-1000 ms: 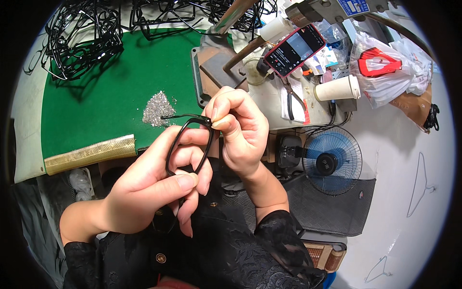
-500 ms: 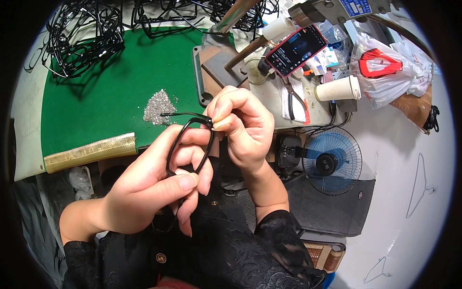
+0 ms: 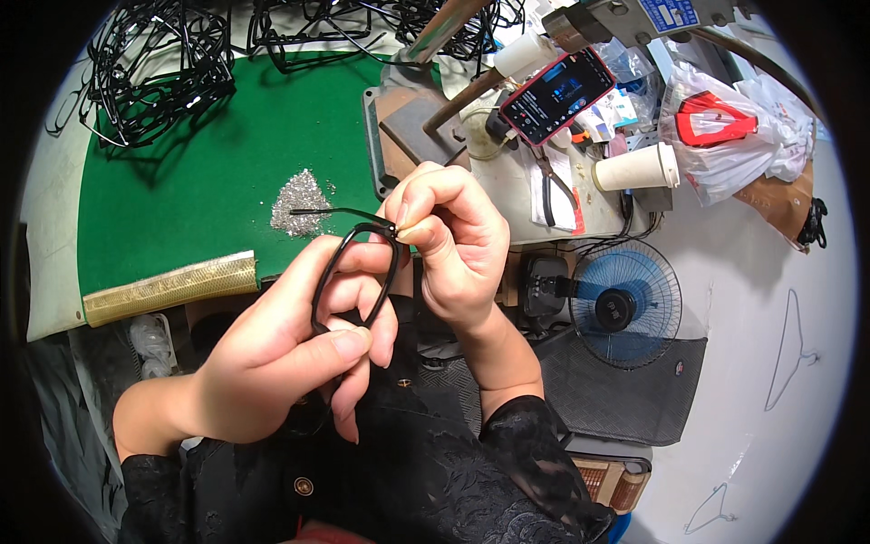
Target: The person repeatedly picks up black eyeglass frames from a pile, inserts small metal screws into the hinge areas using fingers, and places the frames back on the table. The process is repeated for multiple frames throughout the clip.
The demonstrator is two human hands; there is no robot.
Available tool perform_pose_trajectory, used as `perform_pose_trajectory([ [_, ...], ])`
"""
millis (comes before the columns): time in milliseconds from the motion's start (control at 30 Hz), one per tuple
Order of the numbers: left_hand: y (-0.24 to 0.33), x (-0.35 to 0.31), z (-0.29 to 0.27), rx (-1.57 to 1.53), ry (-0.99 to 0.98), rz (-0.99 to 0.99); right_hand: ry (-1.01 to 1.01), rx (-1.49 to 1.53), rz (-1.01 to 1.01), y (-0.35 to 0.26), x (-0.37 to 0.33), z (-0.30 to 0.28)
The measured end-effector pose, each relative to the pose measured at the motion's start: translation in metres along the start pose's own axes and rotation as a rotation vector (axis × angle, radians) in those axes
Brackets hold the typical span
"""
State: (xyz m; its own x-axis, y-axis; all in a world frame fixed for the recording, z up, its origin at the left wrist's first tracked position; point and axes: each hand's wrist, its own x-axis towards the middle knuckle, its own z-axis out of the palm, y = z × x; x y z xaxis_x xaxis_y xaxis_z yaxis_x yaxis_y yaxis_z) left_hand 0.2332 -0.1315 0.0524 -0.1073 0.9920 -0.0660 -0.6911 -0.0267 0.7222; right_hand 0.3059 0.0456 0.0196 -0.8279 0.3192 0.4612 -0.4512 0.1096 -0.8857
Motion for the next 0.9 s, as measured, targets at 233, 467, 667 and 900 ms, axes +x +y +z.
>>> perform_pose_trajectory([
  [233, 0.005, 0.0, 0.001, -0.082, -0.017, -0.03, -0.044, -0.08, -0.092, -0.001, 0.005, -0.006],
  [467, 0.007, 0.0, 0.002, -0.081, -0.021, -0.044, -0.098, -0.216, -0.224, -0.005, 0.014, -0.014],
  [667, 0.006, 0.0, 0.001, -0.11, -0.019, -0.055, -0.193, -0.323, -0.259, -0.013, 0.021, -0.016],
  [900, 0.008, -0.001, 0.003, -0.139, 0.007, -0.039, -0.105, -0.073, -0.166, -0.002, 0.014, -0.01],
])
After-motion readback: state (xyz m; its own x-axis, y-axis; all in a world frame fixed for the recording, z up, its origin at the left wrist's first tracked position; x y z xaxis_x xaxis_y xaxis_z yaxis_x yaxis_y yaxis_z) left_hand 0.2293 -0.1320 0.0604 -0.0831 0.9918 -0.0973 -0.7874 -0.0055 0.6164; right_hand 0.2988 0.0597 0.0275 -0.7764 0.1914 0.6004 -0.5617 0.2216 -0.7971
